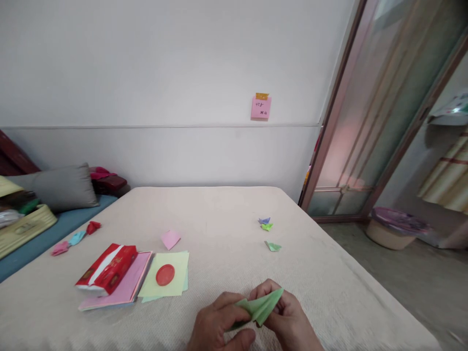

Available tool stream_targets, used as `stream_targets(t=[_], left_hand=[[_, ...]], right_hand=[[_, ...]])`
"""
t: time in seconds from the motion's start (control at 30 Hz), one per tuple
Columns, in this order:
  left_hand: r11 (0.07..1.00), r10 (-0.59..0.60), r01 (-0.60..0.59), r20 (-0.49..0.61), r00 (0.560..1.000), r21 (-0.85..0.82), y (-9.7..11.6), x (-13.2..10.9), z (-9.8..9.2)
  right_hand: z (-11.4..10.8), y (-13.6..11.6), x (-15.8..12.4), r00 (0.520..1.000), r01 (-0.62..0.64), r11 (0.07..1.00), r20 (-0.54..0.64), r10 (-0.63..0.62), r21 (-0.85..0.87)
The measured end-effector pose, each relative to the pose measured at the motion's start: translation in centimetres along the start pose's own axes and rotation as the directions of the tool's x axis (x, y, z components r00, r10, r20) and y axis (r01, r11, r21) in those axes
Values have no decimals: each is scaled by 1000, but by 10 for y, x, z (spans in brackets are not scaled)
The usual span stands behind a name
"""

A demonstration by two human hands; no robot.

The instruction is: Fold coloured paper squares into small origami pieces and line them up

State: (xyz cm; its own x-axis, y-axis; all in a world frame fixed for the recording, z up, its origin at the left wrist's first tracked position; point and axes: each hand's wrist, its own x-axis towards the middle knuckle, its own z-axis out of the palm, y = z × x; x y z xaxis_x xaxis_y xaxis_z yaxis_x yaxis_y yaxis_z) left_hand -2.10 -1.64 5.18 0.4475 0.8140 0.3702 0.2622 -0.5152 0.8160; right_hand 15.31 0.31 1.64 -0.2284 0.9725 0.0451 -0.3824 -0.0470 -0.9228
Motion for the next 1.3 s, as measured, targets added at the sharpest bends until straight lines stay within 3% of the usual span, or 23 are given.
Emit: stream_targets(t=[0.17, 0.5, 0.63, 0.8, 1.07, 1.17, 1.3], left_hand=[[997, -23, 19, -53, 998, -73, 4, 1, 4], [990, -116, 133, -244, 963, 54, -16, -5, 15], [990, -132, 143, -269, 954, 21, -18, -5, 16], [986, -169, 164, -260, 951, -43, -14, -1, 15], [976, -50, 126, -376, 925, 179, -24, -6, 22], [969, -1, 92, -365, 931, 231, -34, -8, 27], [964, 14, 67, -298, 954, 259, -38, -9, 34]], right_hand=[[1, -2, 0, 999, 33, 998, 5, -33, -54], [6, -5, -4, 1000, 20, 983, 5, -20, -180], [9, -7, -4, 997, 73, 968, -19, -80, -239], [11, -8, -4, 997, 62, 974, -23, -69, -217], [12, 0, -6, 997, 76, 967, 4, -78, -241], [15, 3, -9, 992, 105, 924, -30, -125, -368], [15, 13, -12, 956, 98, 762, -153, -251, -640]])
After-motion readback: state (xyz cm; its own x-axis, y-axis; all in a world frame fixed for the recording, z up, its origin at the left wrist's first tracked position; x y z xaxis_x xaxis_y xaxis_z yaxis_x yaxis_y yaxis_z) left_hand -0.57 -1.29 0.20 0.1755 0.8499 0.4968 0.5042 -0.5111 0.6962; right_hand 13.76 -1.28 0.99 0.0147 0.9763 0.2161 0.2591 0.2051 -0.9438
